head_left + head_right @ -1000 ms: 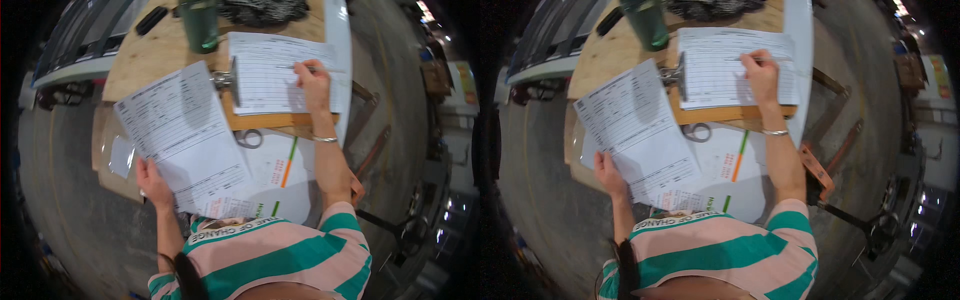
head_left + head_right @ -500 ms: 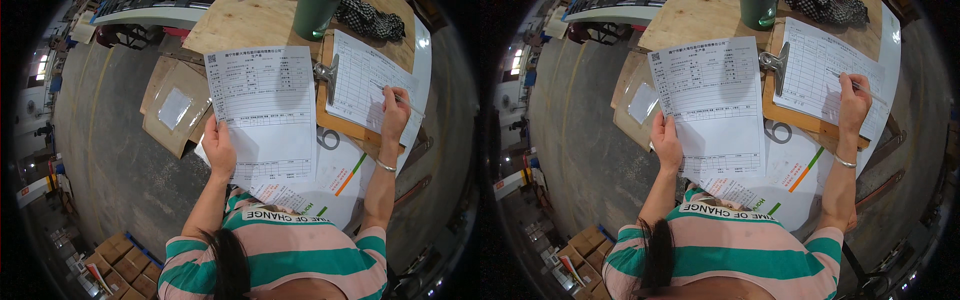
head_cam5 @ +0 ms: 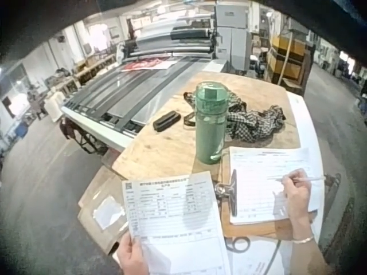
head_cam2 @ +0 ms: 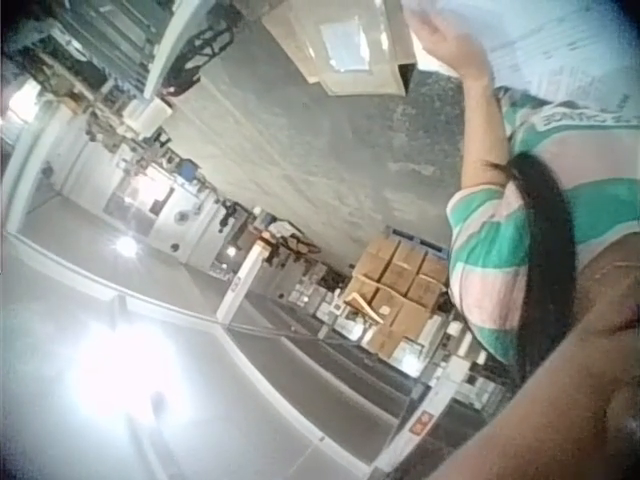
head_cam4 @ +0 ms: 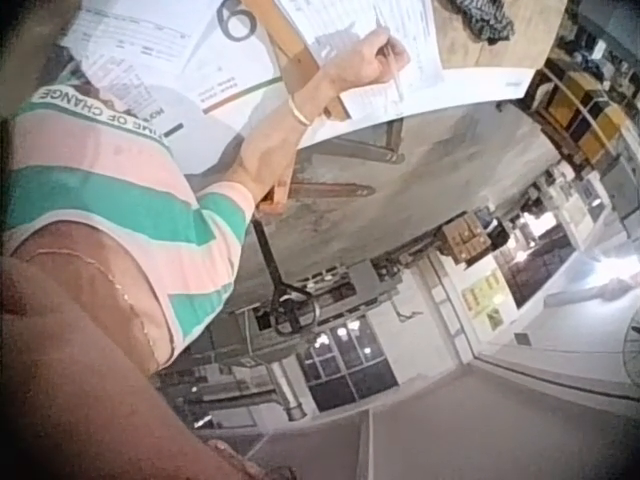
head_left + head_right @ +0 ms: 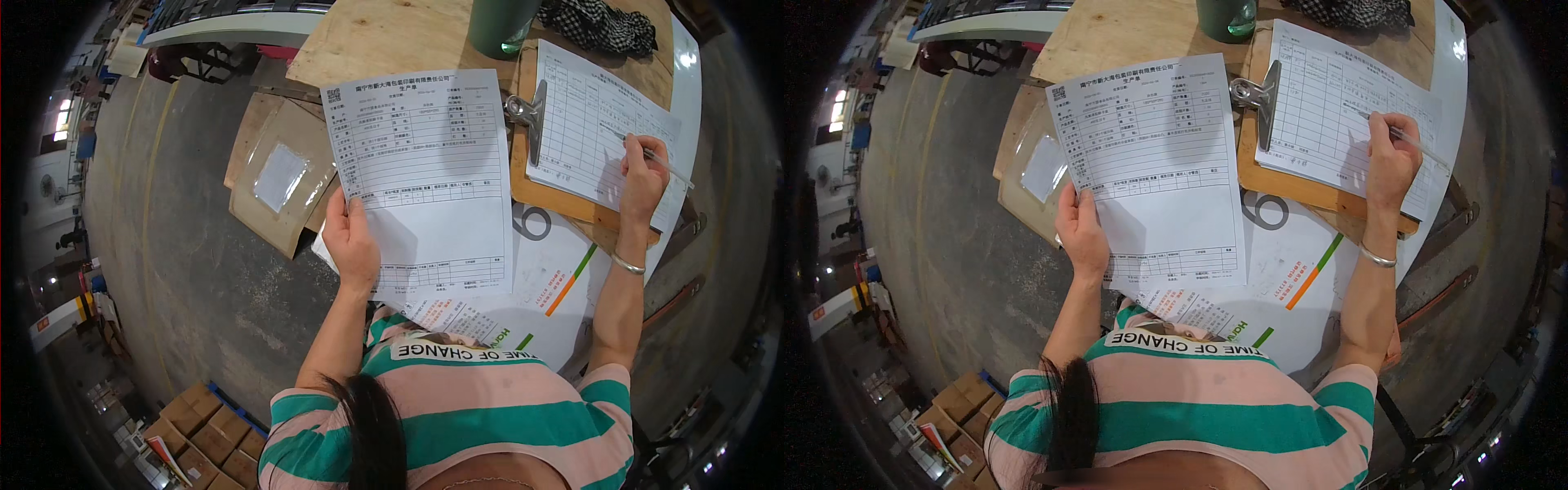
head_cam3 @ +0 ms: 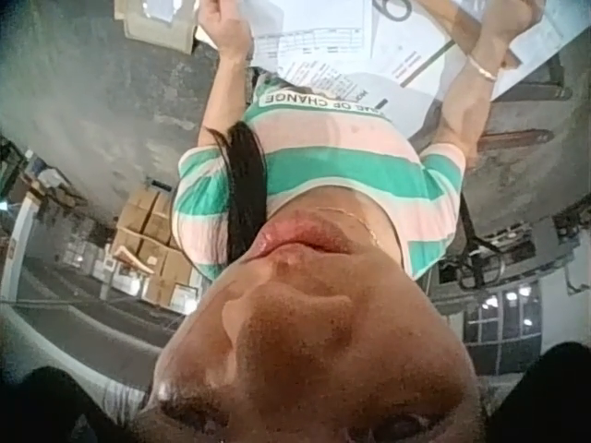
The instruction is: The person is reading information from one document and writing it into a log sheet on a clipboard in an industrial facility.
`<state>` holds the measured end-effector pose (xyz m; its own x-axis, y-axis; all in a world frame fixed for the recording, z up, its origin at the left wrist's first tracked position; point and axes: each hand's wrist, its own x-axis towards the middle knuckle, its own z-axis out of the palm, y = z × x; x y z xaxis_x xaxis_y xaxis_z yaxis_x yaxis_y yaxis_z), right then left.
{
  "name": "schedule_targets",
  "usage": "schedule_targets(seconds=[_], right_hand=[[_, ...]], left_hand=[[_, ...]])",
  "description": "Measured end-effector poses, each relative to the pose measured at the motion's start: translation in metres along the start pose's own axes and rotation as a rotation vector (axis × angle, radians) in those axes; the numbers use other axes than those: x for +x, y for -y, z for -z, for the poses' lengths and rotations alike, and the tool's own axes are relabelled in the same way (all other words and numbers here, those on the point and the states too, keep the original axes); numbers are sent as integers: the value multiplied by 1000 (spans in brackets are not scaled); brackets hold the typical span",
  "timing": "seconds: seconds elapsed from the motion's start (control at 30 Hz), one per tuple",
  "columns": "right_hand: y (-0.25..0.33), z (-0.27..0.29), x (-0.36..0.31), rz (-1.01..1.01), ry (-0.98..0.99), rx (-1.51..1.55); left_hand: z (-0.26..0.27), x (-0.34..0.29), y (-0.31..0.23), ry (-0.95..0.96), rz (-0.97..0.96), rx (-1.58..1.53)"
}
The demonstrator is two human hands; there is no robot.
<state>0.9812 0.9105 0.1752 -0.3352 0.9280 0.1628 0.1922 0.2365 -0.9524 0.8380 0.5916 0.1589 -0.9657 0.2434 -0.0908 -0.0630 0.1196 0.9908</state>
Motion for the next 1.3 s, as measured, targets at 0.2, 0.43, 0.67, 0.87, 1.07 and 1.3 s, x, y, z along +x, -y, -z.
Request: schedule_targets(seconds=[0.2, 0.43, 0.67, 0.87, 1.07, 1.3], right_hand=[[-2, 1, -1, -5, -17, 47], [-1, 3, -1, 21, -126, 80], [-1, 9, -3, 17, -148, 70], [-11, 2, 2, -73, -105, 191], [6, -2, 0, -95, 11, 49], [-4, -7, 9, 48, 41, -119]], left_hand=[[-1, 1, 3, -15, -34, 4], [-2, 0, -1, -12, -27, 37], [0, 2, 10, 13, -12, 52], [5, 0, 15, -60, 31, 33], [-2, 1, 8, -12, -68, 62], [-7, -1, 2, -44, -57, 97]])
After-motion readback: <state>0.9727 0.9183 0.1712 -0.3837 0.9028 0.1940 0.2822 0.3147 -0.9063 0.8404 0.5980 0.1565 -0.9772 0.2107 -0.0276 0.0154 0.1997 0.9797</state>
